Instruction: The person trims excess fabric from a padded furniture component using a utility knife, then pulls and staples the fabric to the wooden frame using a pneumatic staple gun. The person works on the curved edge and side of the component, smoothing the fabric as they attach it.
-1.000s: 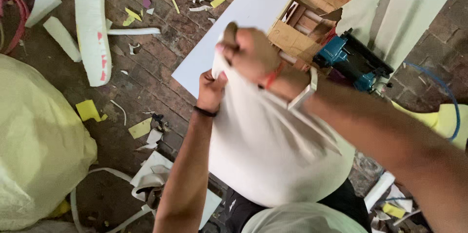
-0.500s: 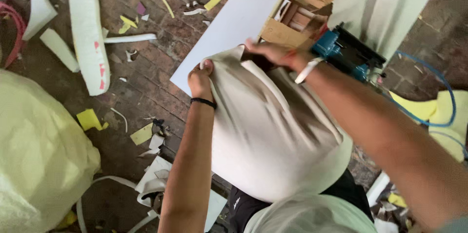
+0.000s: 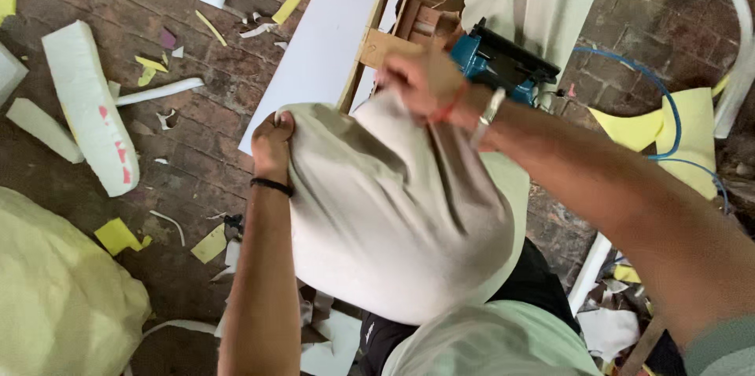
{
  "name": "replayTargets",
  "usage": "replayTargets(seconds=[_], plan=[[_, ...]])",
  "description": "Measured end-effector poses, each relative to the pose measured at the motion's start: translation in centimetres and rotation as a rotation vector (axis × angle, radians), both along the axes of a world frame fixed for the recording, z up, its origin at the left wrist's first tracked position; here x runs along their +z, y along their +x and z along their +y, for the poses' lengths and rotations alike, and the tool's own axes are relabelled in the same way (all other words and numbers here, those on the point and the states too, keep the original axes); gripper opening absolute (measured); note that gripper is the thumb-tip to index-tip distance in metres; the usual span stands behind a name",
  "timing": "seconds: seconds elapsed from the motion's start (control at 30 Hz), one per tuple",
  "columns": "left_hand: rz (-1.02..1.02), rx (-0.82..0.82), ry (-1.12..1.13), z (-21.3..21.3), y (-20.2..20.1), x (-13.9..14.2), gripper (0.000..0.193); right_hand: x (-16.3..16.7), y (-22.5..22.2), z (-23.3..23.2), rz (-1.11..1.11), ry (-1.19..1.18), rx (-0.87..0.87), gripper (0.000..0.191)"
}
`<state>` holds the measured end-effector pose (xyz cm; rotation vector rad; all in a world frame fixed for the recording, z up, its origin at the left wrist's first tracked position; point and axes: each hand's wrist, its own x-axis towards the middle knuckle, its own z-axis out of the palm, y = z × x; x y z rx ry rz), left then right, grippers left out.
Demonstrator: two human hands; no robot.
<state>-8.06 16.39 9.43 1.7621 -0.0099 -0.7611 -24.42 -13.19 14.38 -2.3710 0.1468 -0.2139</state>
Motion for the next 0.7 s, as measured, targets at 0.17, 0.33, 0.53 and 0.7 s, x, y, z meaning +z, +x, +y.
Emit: replayTargets(seconds=[0.17,0.33,0.53,0.7], plan=[[0.169,0.094,0.014,-0.3,-0.3,2.0,0.034,-0.7,3.8,-3.5,-0.169,-0.185,0.038,0.025],[-0.002,-0.042,0.209,-1.8,0.0,5.7,0.033,-5.8,2.4,-0.4,0.161,-0.033,0.036,0.025],[-0.278,-0.852,0.404,-11.0,-6.2,15.4,0.042,-7.6,1.9,0.7,0.225,0.285,-0.089,0.024],[-0.864,-1.81,0.031,-19.2,-15.1,13.6,0.032,-7.8,2.6,-0.5,-0.018,0.386,-0.049,0.024]])
